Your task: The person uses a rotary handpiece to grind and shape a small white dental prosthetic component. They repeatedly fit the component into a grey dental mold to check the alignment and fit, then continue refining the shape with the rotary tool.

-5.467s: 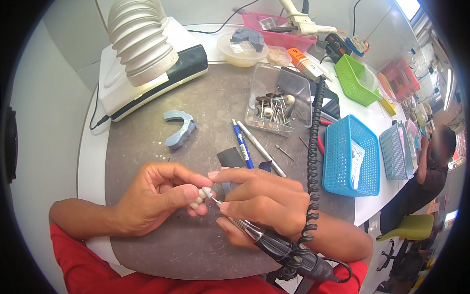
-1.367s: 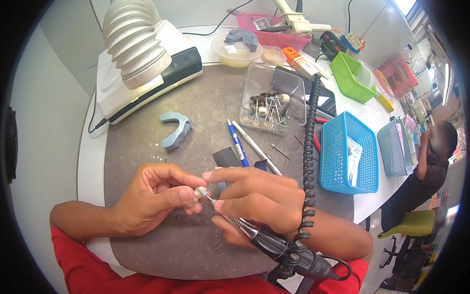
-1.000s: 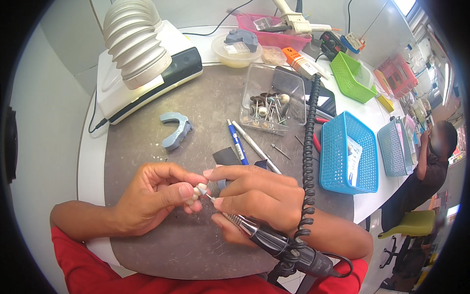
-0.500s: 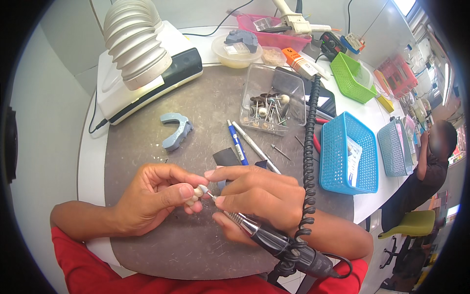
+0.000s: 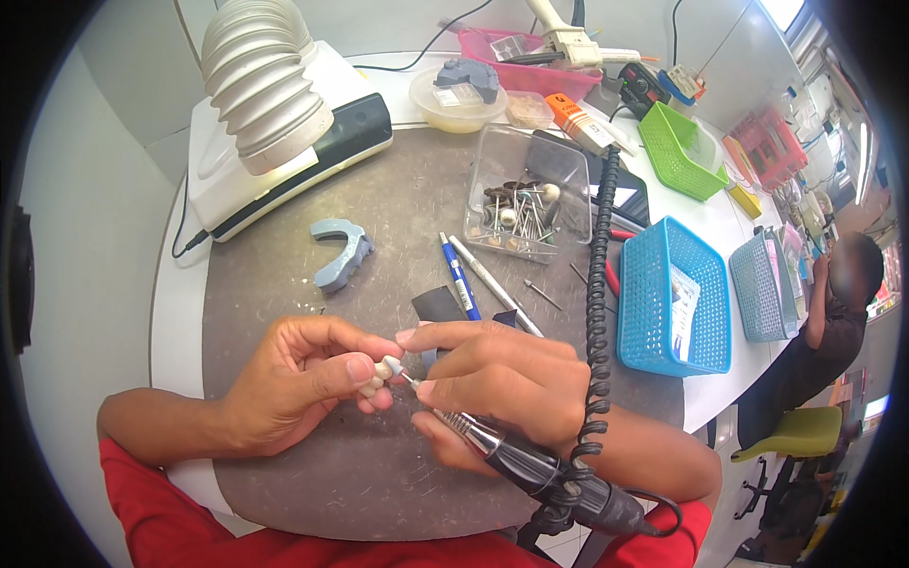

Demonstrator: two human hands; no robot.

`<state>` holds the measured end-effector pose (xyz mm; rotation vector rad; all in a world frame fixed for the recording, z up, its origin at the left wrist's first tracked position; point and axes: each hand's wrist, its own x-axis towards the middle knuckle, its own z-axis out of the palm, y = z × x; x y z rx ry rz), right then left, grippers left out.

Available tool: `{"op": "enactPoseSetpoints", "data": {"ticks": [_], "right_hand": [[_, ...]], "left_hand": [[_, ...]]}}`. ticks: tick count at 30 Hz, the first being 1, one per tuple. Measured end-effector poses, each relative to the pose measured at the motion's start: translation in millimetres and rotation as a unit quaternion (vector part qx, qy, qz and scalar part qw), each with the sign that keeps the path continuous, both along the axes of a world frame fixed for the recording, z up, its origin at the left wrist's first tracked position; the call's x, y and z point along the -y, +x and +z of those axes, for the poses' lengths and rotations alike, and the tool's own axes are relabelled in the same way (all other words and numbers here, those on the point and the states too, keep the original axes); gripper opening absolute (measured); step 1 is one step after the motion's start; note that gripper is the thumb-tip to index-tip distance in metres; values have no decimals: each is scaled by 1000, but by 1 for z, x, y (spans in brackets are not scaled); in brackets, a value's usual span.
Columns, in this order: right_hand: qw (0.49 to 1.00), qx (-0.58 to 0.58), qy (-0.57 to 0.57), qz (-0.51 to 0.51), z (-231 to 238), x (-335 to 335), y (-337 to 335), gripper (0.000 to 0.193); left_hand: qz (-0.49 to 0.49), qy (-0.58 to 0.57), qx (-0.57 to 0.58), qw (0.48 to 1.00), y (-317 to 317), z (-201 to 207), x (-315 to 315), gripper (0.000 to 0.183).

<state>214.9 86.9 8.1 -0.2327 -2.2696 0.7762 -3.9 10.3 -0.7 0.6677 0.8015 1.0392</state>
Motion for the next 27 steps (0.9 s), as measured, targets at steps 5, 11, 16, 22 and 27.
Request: {"op": "enactPoseSetpoints", "data": {"ticks": [5, 11, 16, 22, 27], "right_hand": [[1000, -3, 3, -12, 1, 1, 2, 33], [1000, 1, -1, -9, 2, 1, 2, 33], [1000, 7, -6, 4, 0, 0, 2, 34], [1000, 9, -7, 4, 2, 1, 1, 34], [1000, 1, -2, -2, 0, 1, 0, 35]], "left_hand": [[-5, 4, 4, 1000, 2, 1, -1, 19], [-4, 3, 8, 1000, 1, -1, -1, 19], [-1, 0, 0, 1000, 0, 0, 0, 19], [-1, 2, 0, 1000, 0, 0, 0, 20], [-3, 0, -5, 1000, 0, 1, 0, 20]]}}
